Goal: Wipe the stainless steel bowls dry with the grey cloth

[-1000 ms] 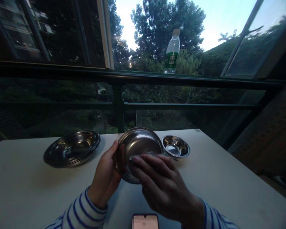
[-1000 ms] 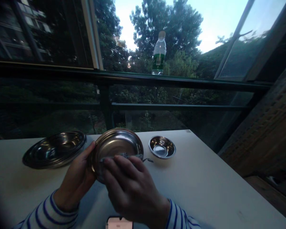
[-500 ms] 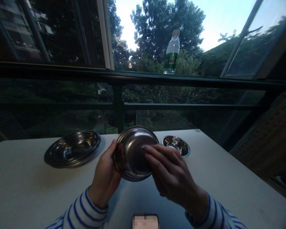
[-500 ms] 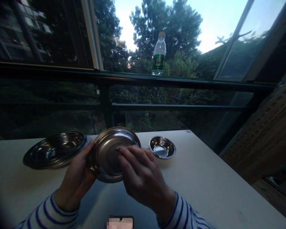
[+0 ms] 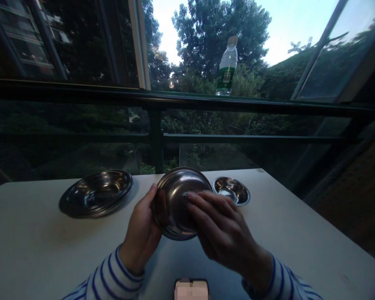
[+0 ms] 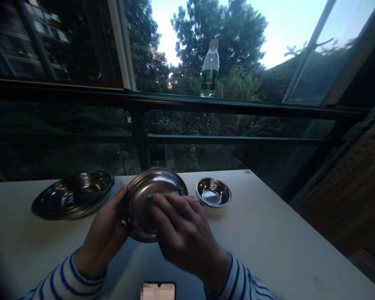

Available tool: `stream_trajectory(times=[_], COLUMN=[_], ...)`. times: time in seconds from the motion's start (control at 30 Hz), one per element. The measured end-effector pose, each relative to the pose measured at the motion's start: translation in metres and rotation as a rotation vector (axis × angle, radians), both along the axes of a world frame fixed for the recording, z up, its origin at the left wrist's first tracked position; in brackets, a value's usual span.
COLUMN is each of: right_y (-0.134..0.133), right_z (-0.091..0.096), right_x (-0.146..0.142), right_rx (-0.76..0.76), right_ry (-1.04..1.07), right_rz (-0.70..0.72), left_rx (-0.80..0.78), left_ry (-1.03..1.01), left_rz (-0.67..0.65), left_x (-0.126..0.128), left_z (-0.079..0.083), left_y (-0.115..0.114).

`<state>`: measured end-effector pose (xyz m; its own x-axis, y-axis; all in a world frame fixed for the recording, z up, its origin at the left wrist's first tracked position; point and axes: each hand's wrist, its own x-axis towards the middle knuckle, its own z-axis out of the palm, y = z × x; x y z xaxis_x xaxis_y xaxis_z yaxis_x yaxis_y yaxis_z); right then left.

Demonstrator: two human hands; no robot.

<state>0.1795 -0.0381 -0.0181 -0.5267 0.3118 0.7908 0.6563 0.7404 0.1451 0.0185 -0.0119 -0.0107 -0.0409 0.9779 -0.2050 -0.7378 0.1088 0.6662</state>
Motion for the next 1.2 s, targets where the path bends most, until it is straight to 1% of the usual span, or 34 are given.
stream_trajectory(times=[0.07, 0.13, 0.23, 0.37, 0.43, 0.53, 0.6, 0.7, 0.87, 1.03, 1.2], right_y=[0.0007, 0.0007, -0.0002, -0.0007, -0.0014, -0.0021, -0.0014, -0.0006, -0.0036, -0.0023, -0.0029], right_z=[-0.0001, -0.0005, -0.0009, -0.0004, -0.0005, -0.0011, -0.0014, -0.0023, -0.0037, -0.0020, -0.0052], right_x=[0.0003, -0.0002, -0.0007, -0.0001, -0.0015, -0.0037, -0.0033, -0.0023, -0.0058, -0.0048, -0.0075], right_rx=[-0.011, -0.013, -0.001, -0.017, -0.022, -0.016, -0.017, -0.033, -0.020, -0.066, -0.063], right_ry=[0.028, 0.033, 0.001, 0.033, 0.033, -0.030, -0.031, 0.022, -0.052, -0.025, -0.106], right_rz=[-0.028, -0.026, 0.013, -0.025, -0.025, 0.023, 0.017, -0.028, 0.048, -0.046, 0.034], left_rx=[0.016, 0.018, 0.014, 0.011, 0.007, 0.011, 0.012, 0.005, 0.035, 0.012, -0.001], left_ry=[0.006, 0.036, 0.076, 0.066, 0.056, 0.047, 0.041, 0.047, 0.042, 0.021, 0.008], left_rz=[0.029, 0.001, -0.042, 0.006, -0.029, -0.097, -0.080, -0.047, -0.106, -0.067, -0.087], left_x=[0.0004, 0.0012, 0.0019, 0.0005, 0.0002, 0.0012, 0.0022, 0.0027, 0.0007, 0.0008, -0.0039], left_z=[0.0000, -0.0004, -0.0016, -0.0033, -0.0052, -0.0069, -0.0060, -0.0036, -0.0032, -0.0033, -0.0037], left_y=[0.0002, 0.0004, 0.0004, -0.0003, -0.0010, -0.0015, -0.0012, -0.0004, -0.0006, -0.0008, 0.0029])
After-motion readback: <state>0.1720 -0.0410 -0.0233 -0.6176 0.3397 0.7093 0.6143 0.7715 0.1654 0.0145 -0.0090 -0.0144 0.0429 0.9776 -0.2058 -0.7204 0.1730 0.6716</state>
